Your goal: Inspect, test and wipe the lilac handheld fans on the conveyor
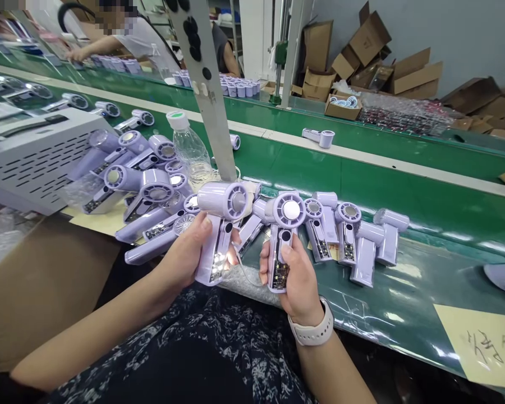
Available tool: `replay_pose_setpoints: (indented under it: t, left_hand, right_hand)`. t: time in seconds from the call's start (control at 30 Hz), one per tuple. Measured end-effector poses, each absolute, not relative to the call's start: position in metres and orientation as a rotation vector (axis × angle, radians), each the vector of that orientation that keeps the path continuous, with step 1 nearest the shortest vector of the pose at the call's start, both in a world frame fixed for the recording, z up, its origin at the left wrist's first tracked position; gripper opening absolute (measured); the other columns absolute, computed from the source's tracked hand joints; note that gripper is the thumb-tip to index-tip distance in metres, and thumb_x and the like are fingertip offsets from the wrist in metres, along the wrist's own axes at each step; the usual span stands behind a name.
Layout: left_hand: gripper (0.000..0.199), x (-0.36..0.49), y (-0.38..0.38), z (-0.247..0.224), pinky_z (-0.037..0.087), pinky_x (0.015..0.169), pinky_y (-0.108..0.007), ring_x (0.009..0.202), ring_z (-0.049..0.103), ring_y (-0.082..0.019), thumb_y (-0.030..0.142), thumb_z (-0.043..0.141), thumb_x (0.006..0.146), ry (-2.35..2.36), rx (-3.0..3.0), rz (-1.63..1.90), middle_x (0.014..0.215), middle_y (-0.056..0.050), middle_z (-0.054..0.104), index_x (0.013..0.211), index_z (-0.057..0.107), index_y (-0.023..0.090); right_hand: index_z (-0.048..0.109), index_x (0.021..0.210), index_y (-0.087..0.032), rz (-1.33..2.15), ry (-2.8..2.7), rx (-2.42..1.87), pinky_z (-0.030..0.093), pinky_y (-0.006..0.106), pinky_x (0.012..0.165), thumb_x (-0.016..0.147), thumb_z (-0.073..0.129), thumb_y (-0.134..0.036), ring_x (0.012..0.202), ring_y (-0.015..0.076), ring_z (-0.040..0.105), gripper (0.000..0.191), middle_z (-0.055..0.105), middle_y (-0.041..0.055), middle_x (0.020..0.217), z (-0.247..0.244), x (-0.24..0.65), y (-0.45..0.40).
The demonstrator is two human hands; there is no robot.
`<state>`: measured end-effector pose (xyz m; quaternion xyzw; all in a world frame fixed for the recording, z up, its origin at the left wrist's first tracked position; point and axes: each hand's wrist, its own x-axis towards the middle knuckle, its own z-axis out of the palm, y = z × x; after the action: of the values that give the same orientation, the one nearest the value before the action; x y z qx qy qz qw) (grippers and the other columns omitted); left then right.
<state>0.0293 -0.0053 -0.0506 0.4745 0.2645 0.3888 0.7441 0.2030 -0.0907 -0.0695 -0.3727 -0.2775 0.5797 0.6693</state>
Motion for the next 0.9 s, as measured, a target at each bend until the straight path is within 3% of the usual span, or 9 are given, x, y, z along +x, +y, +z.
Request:
replay_pose_setpoints:
  t: [0.1,0.3,0.8,0.9]
  left_hand:
    - [0.040,0.029,-0.006,-0.049,0.053,0.046,-0.030,0.056,0.072,-0.024,0.051,0.060,0.088,0.573,0.972,0.813,0.084,-0.005,0.074,0.110,0.041,0.023]
    - [0.040,0.029,-0.012,-0.045,0.057,0.052,-0.030,0.065,0.075,-0.024,0.045,0.066,0.084,0.541,0.921,0.756,0.091,-0.006,0.075,0.108,0.042,0.022]
    - [0.042,0.023,-0.022,-0.040,0.058,0.055,-0.031,0.074,0.078,-0.027,0.051,0.066,0.091,0.448,0.989,0.718,0.101,-0.008,0.076,0.110,0.041,0.023]
    - [0.043,0.022,-0.023,-0.038,0.058,0.055,-0.030,0.074,0.078,-0.026,0.051,0.069,0.090,0.460,0.981,0.724,0.100,-0.008,0.077,0.109,0.042,0.024]
  right_hand:
    - [0.061,0.094,-0.022,1.327,-0.646,-0.855,0.050,0.026,0.047,0.091,0.064,-0.041,0.060,0.0143,0.056,0.019,0.065,0.0027,0.085,-0.068,0.204,-0.092]
    - [0.063,0.094,-0.023,1.356,-0.623,-0.873,0.050,0.027,0.049,0.092,0.063,-0.042,0.062,0.0161,0.058,0.020,0.066,0.0037,0.086,-0.062,0.204,-0.094]
    - [0.065,0.093,-0.021,1.356,-0.626,-0.805,0.048,0.024,0.046,0.092,0.063,-0.041,0.057,0.0139,0.057,0.020,0.064,0.0030,0.082,-0.057,0.205,-0.101]
    - [0.070,0.091,-0.020,1.441,-0.659,-0.735,0.052,0.028,0.048,0.094,0.058,-0.050,0.056,0.0148,0.057,0.033,0.064,0.0044,0.082,-0.054,0.206,-0.102]
